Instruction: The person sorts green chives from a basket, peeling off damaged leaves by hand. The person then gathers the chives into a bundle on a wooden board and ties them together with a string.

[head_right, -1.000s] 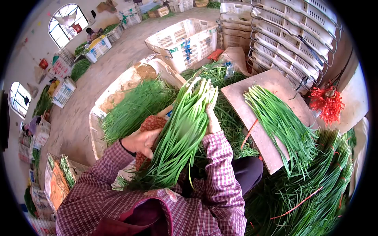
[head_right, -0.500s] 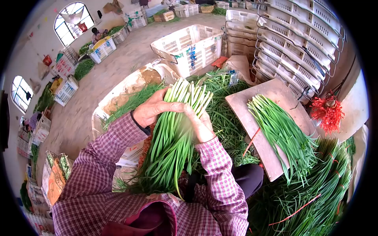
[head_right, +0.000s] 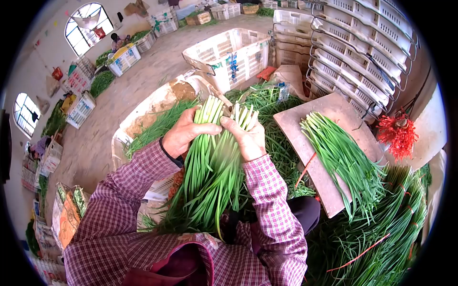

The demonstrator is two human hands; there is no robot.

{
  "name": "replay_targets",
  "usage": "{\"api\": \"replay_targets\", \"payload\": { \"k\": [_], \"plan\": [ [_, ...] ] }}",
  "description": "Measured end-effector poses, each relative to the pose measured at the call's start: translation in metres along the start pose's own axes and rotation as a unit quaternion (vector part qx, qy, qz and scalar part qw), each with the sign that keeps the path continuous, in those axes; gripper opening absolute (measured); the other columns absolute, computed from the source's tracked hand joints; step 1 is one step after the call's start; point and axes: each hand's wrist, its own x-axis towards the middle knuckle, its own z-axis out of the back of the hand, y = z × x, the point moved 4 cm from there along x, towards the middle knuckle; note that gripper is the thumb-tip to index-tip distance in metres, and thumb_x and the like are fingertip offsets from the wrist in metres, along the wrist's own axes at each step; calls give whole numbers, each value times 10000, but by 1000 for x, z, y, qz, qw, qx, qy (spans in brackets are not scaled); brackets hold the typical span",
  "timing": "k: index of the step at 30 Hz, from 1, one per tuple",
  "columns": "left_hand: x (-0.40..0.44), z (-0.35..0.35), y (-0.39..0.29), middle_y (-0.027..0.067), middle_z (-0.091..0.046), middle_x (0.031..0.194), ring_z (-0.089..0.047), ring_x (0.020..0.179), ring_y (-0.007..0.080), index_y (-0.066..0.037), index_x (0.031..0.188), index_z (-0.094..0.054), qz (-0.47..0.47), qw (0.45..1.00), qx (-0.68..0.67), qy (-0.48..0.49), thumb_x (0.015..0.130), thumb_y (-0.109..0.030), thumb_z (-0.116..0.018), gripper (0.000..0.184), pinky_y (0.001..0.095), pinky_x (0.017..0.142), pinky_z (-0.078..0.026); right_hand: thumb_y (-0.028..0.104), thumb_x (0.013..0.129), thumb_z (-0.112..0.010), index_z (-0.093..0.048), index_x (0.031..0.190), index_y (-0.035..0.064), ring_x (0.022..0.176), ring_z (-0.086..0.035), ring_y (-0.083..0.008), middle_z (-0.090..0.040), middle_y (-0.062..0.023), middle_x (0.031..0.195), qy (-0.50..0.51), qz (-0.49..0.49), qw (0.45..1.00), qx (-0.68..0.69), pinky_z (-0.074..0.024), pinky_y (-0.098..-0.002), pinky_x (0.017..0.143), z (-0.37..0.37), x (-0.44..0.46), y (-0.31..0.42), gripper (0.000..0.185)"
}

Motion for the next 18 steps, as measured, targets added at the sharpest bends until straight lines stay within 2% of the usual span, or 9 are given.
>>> {"api": "replay_targets", "payload": {
  "k": [2, 4, 5, 9, 11, 12, 14, 16, 18],
  "plan": [
    [0, 6, 0, 72, -657, 944, -655, 780, 147, 19, 1072, -572, 13, 999, -45, -8, 741, 16, -696, 353, 274, 730, -533, 32, 807, -714, -639, 1020, 22, 756, -631, -121, -666, -44, 898, -39, 18, 998, 35, -530, -265, 697, 4, -4, 3, 226],
    [4, 29, 7, 105, -650, 921, -674, 784, 212, 3, 1039, -562, 22, 998, -35, -38, 747, 0, -666, 311, 338, 724, -588, 54, 782, -727, -613, 1036, 37, 661, -620, -134, -639, -43, 829, -67, 12, 996, 54, -525, -263, 612, 32, 0, 2, 279],
    [3, 40, 3, 110, -647, 924, -676, 787, 228, -3, 1049, -556, 37, 995, -89, -37, 754, -16, -660, 313, 357, 718, -595, 75, 784, -720, -612, 1039, 39, 659, -614, -133, -634, -42, 832, -93, 20, 994, 43, -522, -260, 606, 51, -1, 10, 280],
    [-9, 106, -4, 90, -615, 964, -650, 863, 263, -69, 1119, -531, 65, 966, -250, -22, 786, -73, -600, 341, 423, 778, -575, 157, 791, -691, -606, 1052, 49, 650, -588, -128, -617, -36, 843, -217, 156, 960, -76, -512, -248, 586, 159, -17, 71, 295],
    [-16, 115, -6, 93, -603, 989, -637, 875, 268, -81, 1122, -530, 18, 957, -287, -27, 793, -92, -570, 332, 431, 793, -566, 145, 807, -668, -616, 1029, 43, 662, -608, -127, -635, -48, 844, -244, 150, 946, -153, -523, -235, 605, 166, -31, 101, 250],
    [-19, 111, -4, 93, -603, 989, -637, 875, 268, -81, 1122, -530, 17, 958, -285, -30, 793, -92, -570, 332, 431, 793, -566, 112, 829, -648, -622, 1026, 46, 685, -633, -130, -650, -56, 847, -226, 148, 948, -168, -538, -239, 630, 153, -37, 106, 209],
    [-20, 96, 5, 100, -589, 1019, -639, 879, 273, -81, 1133, -527, 29, 956, -292, -22, 782, -79, -568, 353, 435, 798, -565, 106, 843, -649, -627, 1051, 50, 696, -633, -126, -655, -52, 859, -92, 144, 966, -195, -538, -257, 626, 97, -38, 99, 216],
    [-17, 74, 14, 133, -560, 1125, -638, 917, 288, -79, 1146, -529, 38, 954, -298, 12, 771, -69, -565, 377, 438, 761, -584, 78, 836, -665, -636, 1031, 49, 701, -631, -124, -656, -49, 854, 6, 168, 971, -170, -542, -280, 635, 58, -29, 66, 200],
    [-18, 49, 14, 146, -558, 1151, -629, 971, 310, -77, 1159, -532, 45, 948, -313, 40, 767, -50, -555, 394, 449, 763, -592, 48, 811, -693, -641, 995, 38, 708, -625, -118, -657, -45, 861, 34, 132, 979, -152, -532, -272, 651, 16, -29, 41, 191]
  ]
}}
